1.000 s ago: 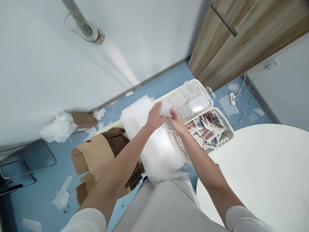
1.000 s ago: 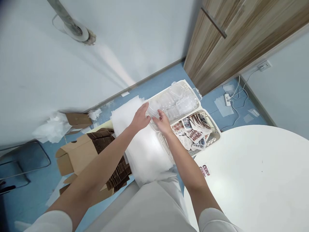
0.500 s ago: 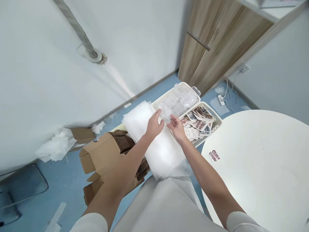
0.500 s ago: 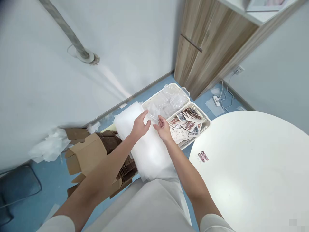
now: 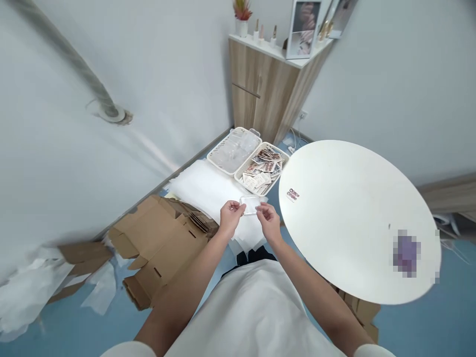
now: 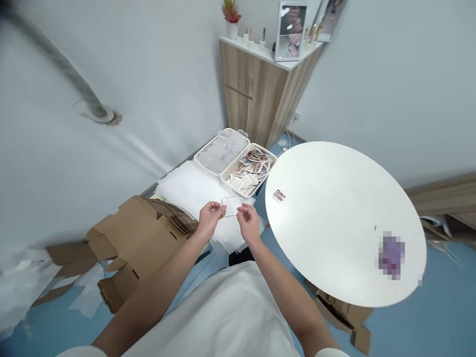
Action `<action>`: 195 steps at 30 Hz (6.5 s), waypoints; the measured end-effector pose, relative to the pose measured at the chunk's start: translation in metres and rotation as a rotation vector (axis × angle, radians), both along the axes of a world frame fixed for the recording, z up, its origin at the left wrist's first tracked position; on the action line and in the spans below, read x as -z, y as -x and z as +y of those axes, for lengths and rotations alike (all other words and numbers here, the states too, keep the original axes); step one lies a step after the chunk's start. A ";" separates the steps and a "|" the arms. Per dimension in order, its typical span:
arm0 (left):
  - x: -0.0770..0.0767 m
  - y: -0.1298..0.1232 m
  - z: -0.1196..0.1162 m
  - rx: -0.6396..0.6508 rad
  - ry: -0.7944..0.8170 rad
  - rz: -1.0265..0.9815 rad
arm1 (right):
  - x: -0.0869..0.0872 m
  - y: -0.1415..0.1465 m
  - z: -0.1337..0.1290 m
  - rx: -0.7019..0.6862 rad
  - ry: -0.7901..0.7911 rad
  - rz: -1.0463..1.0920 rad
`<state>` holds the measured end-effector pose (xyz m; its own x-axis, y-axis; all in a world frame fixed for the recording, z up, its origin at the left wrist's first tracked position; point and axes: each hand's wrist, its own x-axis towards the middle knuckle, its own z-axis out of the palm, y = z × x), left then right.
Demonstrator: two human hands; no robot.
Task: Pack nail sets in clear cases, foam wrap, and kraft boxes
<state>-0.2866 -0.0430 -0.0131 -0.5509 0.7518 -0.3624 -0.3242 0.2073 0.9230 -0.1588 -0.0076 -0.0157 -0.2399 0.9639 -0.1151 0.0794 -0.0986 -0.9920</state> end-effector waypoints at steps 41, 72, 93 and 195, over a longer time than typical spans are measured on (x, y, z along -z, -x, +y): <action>-0.035 -0.304 0.088 0.967 -0.088 0.445 | -0.022 -0.355 0.037 0.165 0.153 -0.091; -0.025 -0.293 0.107 1.228 0.044 0.016 | -0.045 -0.334 -0.017 -0.012 -0.264 -0.692; -0.022 -0.271 0.081 1.363 -0.244 0.089 | -0.041 -0.346 -0.012 0.069 -0.309 -0.533; 0.079 -0.314 0.047 0.831 0.237 0.149 | 0.071 -0.350 -0.013 0.442 0.522 0.114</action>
<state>0.0272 0.0041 -0.0926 0.0875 0.8448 -0.5279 0.1372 0.5146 0.8464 0.1916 -0.0205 -0.0865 0.1241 0.7993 -0.5880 -0.1803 -0.5646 -0.8054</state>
